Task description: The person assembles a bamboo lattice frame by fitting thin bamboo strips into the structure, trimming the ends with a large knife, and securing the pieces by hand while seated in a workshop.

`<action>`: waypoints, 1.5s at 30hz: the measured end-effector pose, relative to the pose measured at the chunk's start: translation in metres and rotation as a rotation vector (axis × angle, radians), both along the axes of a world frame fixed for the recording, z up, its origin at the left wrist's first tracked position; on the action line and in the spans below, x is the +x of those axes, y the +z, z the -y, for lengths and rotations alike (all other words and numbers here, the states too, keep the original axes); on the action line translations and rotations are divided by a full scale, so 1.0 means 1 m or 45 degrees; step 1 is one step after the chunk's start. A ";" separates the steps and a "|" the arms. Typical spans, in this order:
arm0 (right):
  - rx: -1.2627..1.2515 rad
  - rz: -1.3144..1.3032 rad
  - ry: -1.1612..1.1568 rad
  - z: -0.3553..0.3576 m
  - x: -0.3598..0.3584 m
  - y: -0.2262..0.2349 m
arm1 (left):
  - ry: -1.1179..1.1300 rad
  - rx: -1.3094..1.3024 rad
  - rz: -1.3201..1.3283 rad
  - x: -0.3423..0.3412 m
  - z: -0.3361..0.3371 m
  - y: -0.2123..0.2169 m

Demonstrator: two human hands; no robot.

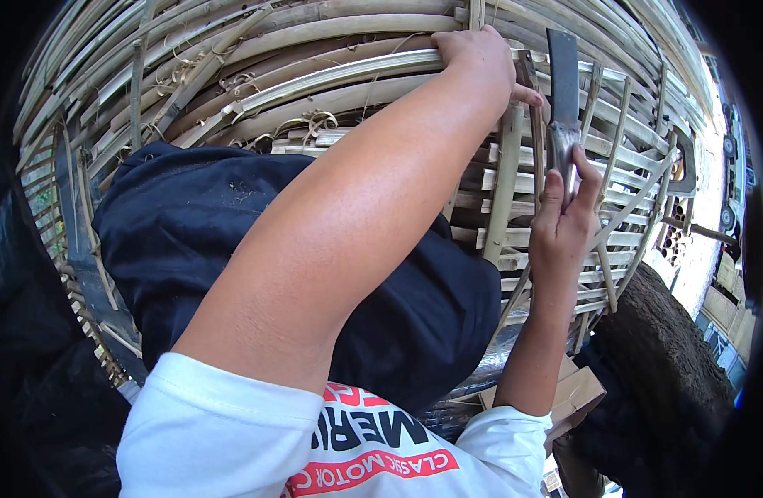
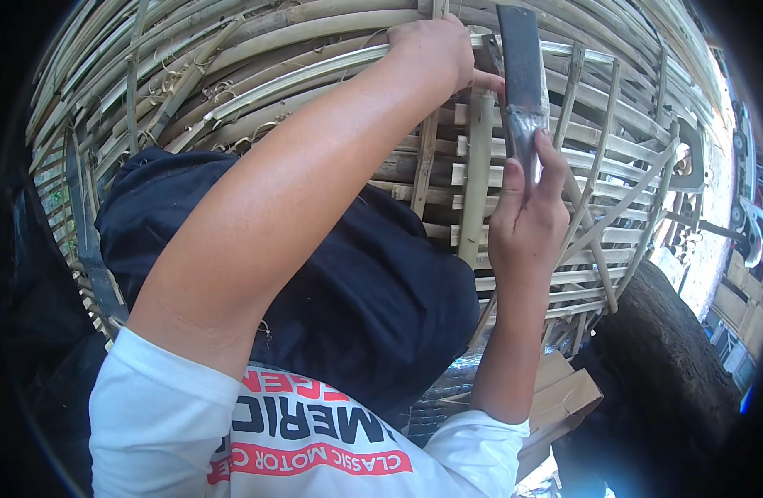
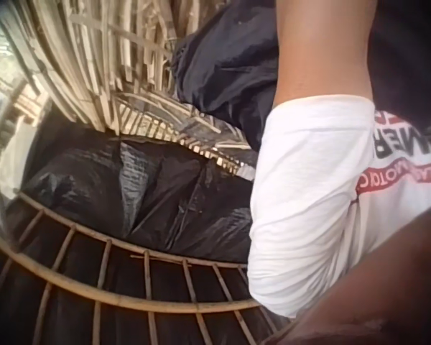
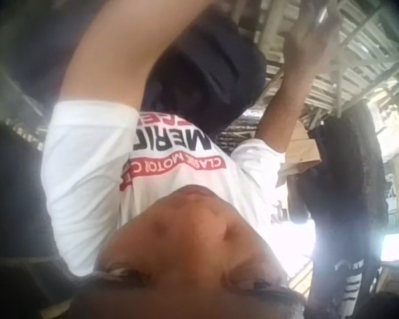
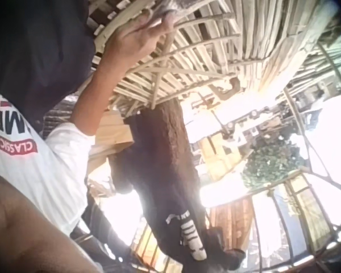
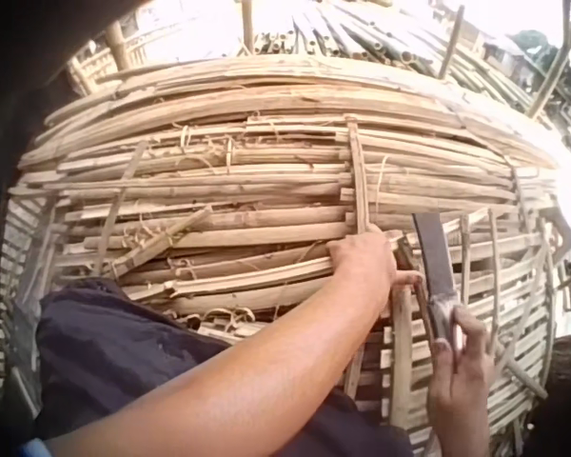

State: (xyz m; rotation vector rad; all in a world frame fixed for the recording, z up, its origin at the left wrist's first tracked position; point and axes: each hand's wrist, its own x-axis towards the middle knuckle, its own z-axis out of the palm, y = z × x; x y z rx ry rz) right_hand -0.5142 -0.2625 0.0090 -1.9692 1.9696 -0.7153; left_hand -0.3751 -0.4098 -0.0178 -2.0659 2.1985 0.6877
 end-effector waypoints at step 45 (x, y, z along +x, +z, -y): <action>-1.095 0.946 -0.064 -0.175 0.106 0.037 | -0.558 -0.253 -1.513 0.170 -0.301 0.198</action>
